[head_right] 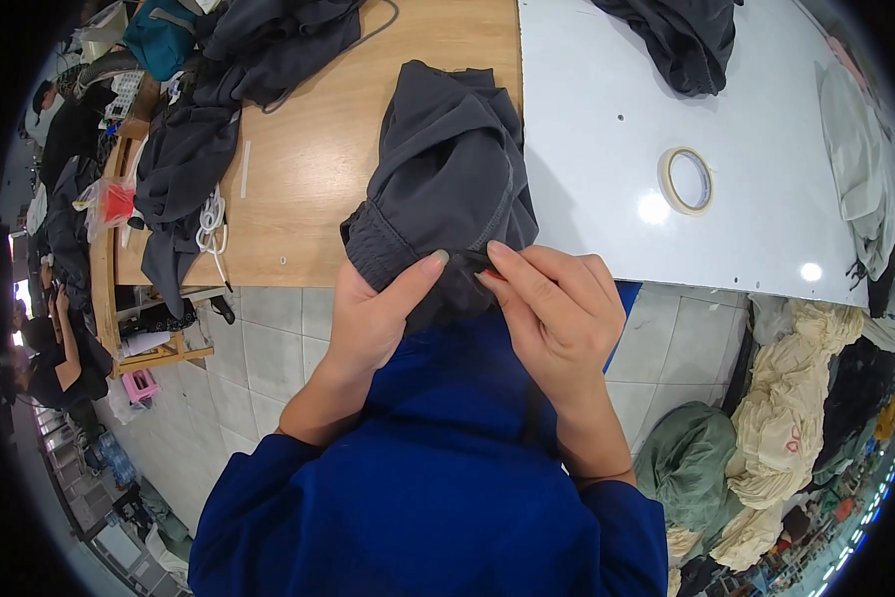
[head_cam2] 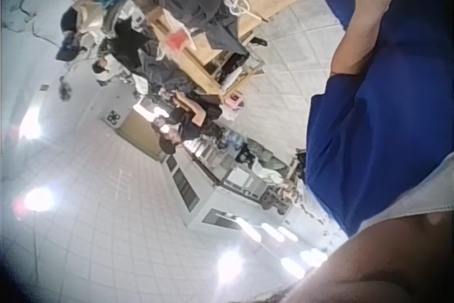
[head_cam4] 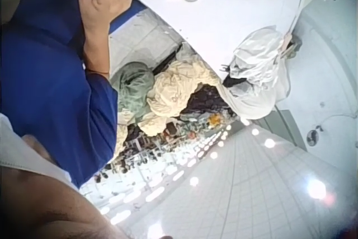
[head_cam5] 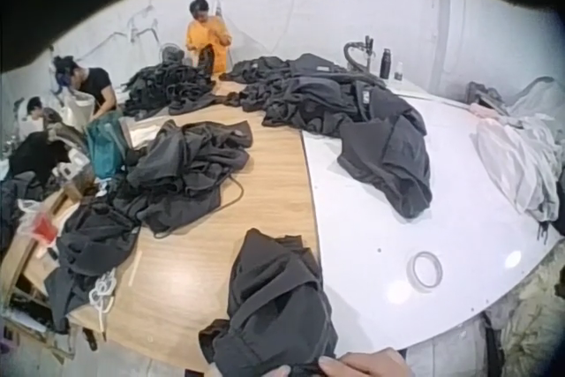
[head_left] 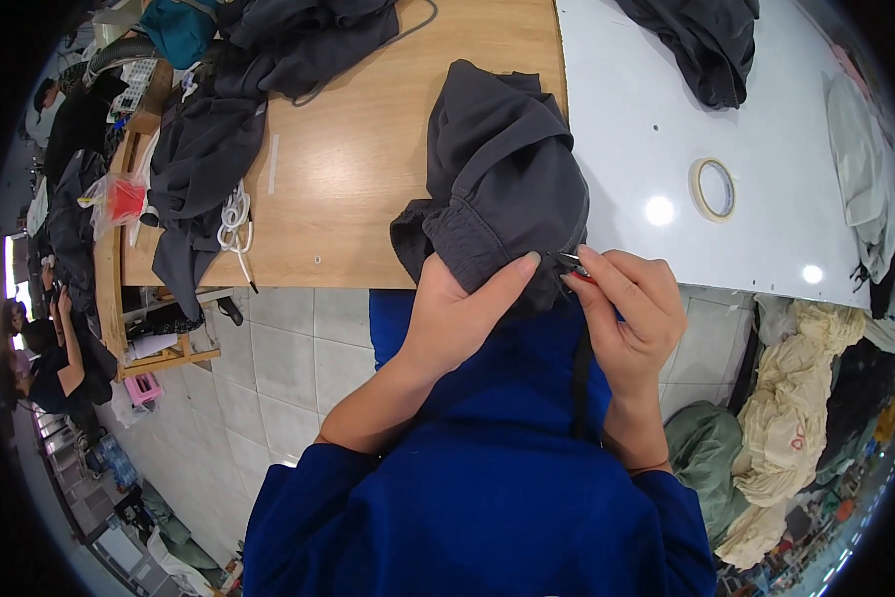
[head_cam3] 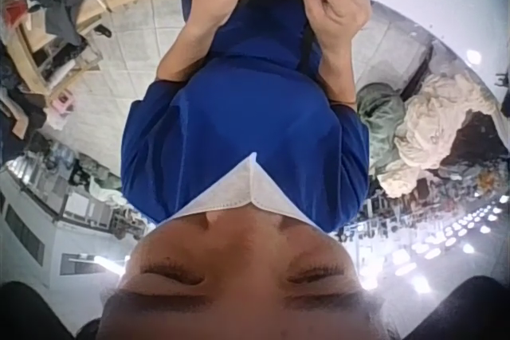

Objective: Trimming loose threads from the waistband and seams of grey pants using small clippers.

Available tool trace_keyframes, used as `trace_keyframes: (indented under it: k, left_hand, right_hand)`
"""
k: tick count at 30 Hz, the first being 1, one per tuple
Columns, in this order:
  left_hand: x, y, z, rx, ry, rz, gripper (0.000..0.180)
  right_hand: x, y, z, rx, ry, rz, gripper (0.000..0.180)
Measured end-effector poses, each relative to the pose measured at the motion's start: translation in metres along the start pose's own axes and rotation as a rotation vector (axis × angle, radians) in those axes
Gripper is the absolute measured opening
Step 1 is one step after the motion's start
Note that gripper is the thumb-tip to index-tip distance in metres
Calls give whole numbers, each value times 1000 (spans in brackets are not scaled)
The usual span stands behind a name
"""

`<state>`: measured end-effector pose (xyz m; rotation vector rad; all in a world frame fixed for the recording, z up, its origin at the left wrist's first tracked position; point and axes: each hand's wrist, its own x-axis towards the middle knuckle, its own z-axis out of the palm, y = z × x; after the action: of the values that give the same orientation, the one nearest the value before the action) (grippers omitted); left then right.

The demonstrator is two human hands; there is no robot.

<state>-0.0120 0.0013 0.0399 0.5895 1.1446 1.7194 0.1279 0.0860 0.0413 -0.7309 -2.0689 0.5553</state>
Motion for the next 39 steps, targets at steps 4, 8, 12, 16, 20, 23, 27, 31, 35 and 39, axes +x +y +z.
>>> trace_keyframes:
  k: [4, 8, 12, 16, 20, 23, 27, 31, 35, 39]
  left_hand:
    - [0, 1, 0, -18, 4, -3, 26]
    - [2, 5, -4, -152, 47, -106, 36]
    - [7, 15, -9, -420, 1, -226, 45]
    - [13, 23, -9, -625, -40, -237, 56]
    - [18, 24, -12, -762, -67, -224, 58]
    - [21, 23, -14, -839, -82, -207, 60]
    - [29, 22, -31, -1001, -54, -231, 58]
    - [39, 26, -40, -1008, -88, -190, 58]
    - [30, -3, -62, -374, -100, -243, 47]
    - [15, -5, -31, -111, -166, -462, 28]
  right_hand:
    - [-1, 1, -1, 3, 1, 14, 32]
    - [-1, 0, -3, 230, 24, 210, 32]
    - [-12, 8, -3, 522, 23, 410, 34]
    - [-16, 8, 3, 731, -51, 548, 40]
    - [-23, 6, 14, 851, -125, 560, 44]
    - [-26, 3, 22, 849, -123, 586, 45]
    - [-29, 15, 28, 708, -341, 663, 39]
    - [-29, 21, 33, 809, -265, 703, 8]
    - [-7, 30, 24, 1012, -75, 780, 10]
    - [7, 27, 23, 924, -65, 699, 11]
